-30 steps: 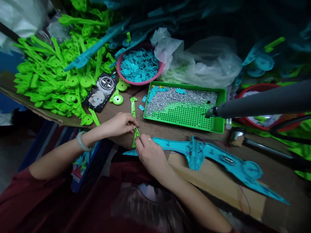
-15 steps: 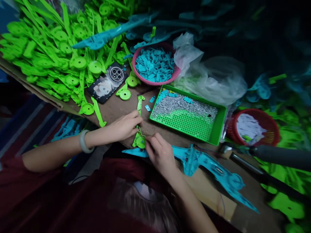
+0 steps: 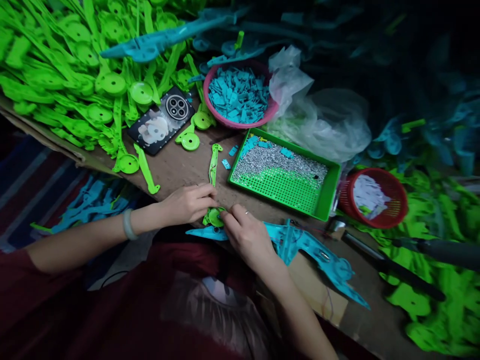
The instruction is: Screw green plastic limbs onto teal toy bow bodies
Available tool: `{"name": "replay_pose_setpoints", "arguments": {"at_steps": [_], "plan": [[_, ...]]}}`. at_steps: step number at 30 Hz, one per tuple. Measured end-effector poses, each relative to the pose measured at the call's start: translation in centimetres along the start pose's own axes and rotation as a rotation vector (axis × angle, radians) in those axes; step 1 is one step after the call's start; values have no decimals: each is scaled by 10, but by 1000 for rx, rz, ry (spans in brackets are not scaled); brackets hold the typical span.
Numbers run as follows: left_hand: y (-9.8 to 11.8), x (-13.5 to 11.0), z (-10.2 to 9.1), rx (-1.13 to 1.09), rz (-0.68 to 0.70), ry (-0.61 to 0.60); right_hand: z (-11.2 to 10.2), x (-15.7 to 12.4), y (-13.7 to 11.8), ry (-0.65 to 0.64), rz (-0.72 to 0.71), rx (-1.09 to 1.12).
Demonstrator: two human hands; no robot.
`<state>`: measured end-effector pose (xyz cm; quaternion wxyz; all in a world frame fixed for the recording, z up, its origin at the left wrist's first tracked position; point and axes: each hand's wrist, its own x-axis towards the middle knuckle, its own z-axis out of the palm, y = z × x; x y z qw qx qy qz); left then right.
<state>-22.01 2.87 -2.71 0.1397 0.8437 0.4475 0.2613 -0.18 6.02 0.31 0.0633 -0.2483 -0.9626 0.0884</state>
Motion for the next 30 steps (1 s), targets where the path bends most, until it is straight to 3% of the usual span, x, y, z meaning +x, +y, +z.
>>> {"name": "replay_pose_setpoints", "arguments": {"at_steps": [8, 15, 22, 26, 30], "plan": [[15, -11, 2, 36, -52, 103, 9, -6, 0, 63, -7, 7], [29, -7, -1, 93, -157, -54, 5, -9, 3, 23, -13, 26], [34, -7, 2, 101, -185, -56, 2, -19, 8, -14, -29, 88], [36, -3, 7, 92, -188, -23, 2, -20, 11, -5, 27, 127], [37, 3, 15, 102, -205, 56, 1, -12, 3, 86, 192, 94]]}}
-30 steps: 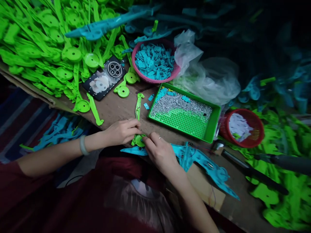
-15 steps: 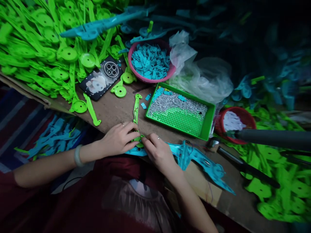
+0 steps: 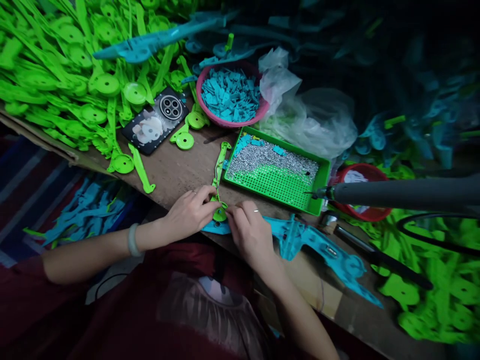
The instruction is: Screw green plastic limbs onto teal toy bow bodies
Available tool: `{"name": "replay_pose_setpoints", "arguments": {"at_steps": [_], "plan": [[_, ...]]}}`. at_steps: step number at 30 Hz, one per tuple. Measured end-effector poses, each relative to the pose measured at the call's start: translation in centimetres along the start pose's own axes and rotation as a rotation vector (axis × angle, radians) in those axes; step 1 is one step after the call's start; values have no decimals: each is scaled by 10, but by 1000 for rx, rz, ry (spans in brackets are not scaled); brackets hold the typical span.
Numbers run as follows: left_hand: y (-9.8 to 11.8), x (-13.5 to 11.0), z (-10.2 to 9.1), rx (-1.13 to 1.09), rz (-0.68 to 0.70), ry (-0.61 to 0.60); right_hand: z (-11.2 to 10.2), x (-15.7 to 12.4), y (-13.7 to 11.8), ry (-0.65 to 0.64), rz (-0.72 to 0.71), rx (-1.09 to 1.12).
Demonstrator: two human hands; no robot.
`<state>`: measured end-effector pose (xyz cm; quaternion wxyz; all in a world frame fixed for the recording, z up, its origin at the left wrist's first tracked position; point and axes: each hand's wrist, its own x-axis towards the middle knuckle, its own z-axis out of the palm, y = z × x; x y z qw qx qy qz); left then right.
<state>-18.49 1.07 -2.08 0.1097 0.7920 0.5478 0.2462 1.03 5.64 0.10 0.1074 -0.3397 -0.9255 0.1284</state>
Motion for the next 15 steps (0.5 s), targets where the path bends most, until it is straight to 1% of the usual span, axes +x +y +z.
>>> {"name": "replay_pose_setpoints", "arguments": {"at_steps": [3, 5, 7, 9, 11, 15], "plan": [[1, 3, 5, -10, -16, 23, 2, 4, -12, 37, 136, 69], [2, 4, 6, -18, -17, 23, 5, 6, -18, 37, 177, 126], [3, 5, 6, -28, -18, 19, 7, 6, -22, 40, 190, 155], [4, 6, 4, -40, -25, -5, 9, 5, -23, 45, 172, 158], [4, 7, 1, -57, -36, -40, 7, 2, -20, 26, 124, 154], [3, 11, -3, -113, -54, -107, -1, -7, -3, 1, 5, 158]]}}
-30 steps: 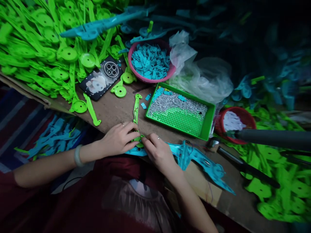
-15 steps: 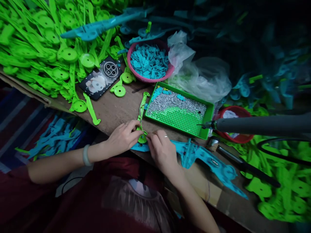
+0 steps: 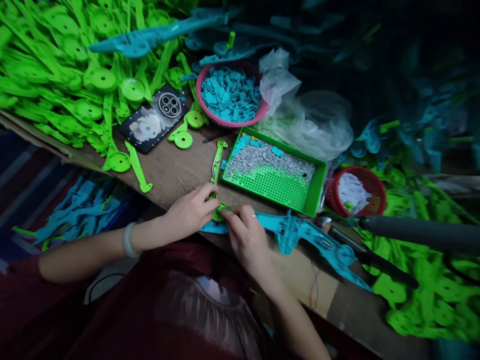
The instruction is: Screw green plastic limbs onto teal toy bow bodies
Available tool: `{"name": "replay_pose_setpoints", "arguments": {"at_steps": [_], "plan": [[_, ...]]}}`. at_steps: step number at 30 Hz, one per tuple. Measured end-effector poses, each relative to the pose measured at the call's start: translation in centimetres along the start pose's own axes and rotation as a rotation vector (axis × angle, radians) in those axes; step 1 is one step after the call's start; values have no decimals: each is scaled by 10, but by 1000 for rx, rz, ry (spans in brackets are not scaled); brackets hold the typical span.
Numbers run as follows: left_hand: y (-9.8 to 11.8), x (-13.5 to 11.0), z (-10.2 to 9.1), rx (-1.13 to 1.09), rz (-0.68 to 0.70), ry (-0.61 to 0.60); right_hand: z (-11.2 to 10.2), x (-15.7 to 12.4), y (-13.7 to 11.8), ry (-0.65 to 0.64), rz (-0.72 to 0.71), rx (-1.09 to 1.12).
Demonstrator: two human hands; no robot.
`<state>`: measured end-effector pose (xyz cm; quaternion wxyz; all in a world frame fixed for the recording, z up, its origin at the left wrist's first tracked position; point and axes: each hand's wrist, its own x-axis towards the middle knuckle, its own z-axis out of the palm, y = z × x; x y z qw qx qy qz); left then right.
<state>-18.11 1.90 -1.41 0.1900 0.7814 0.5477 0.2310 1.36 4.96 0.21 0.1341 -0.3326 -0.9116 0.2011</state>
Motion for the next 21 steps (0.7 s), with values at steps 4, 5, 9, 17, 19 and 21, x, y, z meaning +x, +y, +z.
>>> {"name": "replay_pose_setpoints", "arguments": {"at_steps": [4, 5, 9, 17, 19, 21], "plan": [[-4, 1, -5, -54, -5, -19, -6, -3, 17, -21, -107, 31], [-5, 0, -7, -61, -2, -23, -6, -2, 18, -23, -121, 40], [-10, -4, -17, -30, 6, -56, -2, 4, 16, -36, -156, 1], [-16, -12, -20, -23, -9, -8, -2, -4, 13, -103, -202, 8], [-16, -11, -19, -25, -10, 13, -2, -6, 12, -117, -195, -1], [-15, -9, -20, -6, -2, 2, -1, -6, 10, -130, -194, -34]]}}
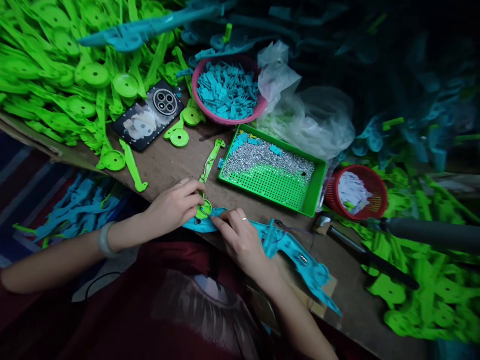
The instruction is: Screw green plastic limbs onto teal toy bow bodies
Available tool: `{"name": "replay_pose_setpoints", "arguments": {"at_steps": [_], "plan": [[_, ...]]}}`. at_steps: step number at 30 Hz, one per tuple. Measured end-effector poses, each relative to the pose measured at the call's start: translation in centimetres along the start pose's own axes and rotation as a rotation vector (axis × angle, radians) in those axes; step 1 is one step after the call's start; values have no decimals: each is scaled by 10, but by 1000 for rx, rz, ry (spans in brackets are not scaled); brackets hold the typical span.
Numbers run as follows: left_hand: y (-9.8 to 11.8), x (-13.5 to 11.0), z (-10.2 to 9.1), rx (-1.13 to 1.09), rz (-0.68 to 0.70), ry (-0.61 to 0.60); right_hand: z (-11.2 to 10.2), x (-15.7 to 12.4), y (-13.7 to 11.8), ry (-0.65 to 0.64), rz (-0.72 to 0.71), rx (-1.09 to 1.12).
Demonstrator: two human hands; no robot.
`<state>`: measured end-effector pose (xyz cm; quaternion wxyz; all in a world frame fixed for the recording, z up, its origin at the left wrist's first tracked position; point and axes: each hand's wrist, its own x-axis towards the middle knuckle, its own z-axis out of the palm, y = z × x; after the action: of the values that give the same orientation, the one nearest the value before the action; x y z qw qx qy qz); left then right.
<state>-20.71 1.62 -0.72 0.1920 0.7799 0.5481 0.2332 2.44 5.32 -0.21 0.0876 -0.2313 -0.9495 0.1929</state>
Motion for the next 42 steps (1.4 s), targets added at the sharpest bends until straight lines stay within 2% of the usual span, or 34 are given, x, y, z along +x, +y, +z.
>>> {"name": "replay_pose_setpoints", "arguments": {"at_steps": [7, 12, 18, 23, 28, 34, 38, 42], "plan": [[5, 3, -5, 149, 31, -27, -3, 4, -4, -55, -14, -85], [2, 1, -4, 145, 39, -31, -2, -2, 5, 6, -67, -23], [-2, 0, -5, 134, 66, -59, -8, -6, 11, -10, -82, -33], [-2, 1, -6, 103, 68, -40, -10, -8, 14, 34, -99, -43], [-8, -2, -12, 135, 50, -13, -7, 5, 15, 50, -132, -61], [-17, -8, -24, 160, 40, -22, -2, 26, 20, 73, -105, -22], [-6, -7, -25, 224, 13, 5, 2, 28, 20, 58, -116, -60], [22, -10, -9, 272, 25, 126, 2, 28, 19, 22, -119, -124]]}}
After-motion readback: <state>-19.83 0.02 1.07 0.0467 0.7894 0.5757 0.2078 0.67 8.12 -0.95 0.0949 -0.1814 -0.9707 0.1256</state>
